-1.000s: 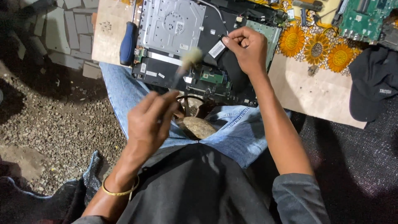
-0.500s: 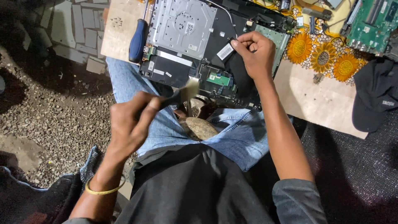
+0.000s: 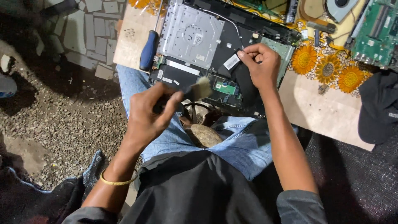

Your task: Disassembling a laptop to remove the motherboard and internal covers, then cleaning the chassis with a brush.

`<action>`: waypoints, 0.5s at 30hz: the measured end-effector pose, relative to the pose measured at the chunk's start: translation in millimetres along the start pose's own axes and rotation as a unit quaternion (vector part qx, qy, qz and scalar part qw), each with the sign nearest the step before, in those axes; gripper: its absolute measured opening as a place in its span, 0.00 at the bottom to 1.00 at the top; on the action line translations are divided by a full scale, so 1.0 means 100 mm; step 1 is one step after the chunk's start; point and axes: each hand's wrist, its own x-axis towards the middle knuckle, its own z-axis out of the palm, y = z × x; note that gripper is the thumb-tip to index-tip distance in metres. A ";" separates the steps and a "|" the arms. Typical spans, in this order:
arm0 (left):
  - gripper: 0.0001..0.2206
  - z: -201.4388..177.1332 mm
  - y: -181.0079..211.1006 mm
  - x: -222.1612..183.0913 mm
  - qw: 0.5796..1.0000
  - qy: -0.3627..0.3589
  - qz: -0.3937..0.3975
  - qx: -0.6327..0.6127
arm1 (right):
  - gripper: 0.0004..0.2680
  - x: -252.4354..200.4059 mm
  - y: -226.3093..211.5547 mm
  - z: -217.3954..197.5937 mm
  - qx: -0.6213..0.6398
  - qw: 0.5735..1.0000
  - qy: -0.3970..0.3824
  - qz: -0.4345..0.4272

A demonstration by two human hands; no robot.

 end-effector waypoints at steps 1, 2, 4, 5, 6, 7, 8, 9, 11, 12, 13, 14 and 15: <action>0.08 0.04 -0.06 0.01 1.000 0.003 0.016 -0.016 | 0.04 0.01 0.07 0.00 0.008 1.000 0.004 0.012; 0.07 0.11 -0.11 0.01 0.999 0.003 0.033 -0.034 | 0.06 0.00 0.14 -0.02 0.013 1.000 0.010 0.026; 0.07 0.13 0.03 0.06 0.997 -0.024 0.033 -0.073 | 0.06 0.01 0.12 -0.02 0.011 1.000 0.011 0.022; 0.08 0.14 0.10 0.09 0.992 -0.050 0.031 -0.111 | 0.06 0.01 0.11 -0.02 0.010 1.000 0.012 0.019; 0.08 0.18 0.06 0.09 0.992 -0.049 0.031 -0.112 | 0.06 0.01 0.11 -0.03 0.009 1.000 0.011 0.018; 0.07 0.21 0.02 0.10 0.994 -0.057 0.048 -0.075 | 0.06 0.00 0.12 -0.03 0.006 1.000 0.010 0.019; 0.06 0.24 -0.03 0.10 0.995 -0.064 0.065 -0.037 | 0.05 0.00 0.12 -0.01 0.005 1.000 0.008 0.020; 0.06 0.28 -0.07 0.10 0.995 -0.062 0.063 -0.036 | 0.05 0.01 0.12 -0.01 0.006 1.000 0.005 0.019; 0.03 0.36 -0.16 0.07 0.992 0.027 0.100 0.074 | 0.05 0.01 0.12 -0.02 0.008 1.000 0.009 0.009; 0.03 0.29 -0.15 0.09 0.992 0.028 0.100 0.074 | 0.05 0.01 0.12 0.00 0.008 1.000 0.008 0.009; 0.03 0.23 -0.14 0.11 0.993 0.009 0.090 0.069 | 0.05 0.01 0.11 0.01 0.009 1.000 0.014 0.009; 0.04 0.18 -0.13 0.14 0.995 -0.010 0.081 0.063 | 0.06 0.01 0.11 0.01 0.008 1.000 0.021 0.009; 0.04 0.19 -0.14 0.10 0.995 -0.010 0.081 0.063 | 0.06 0.00 0.13 -0.01 0.007 1.000 0.021 0.010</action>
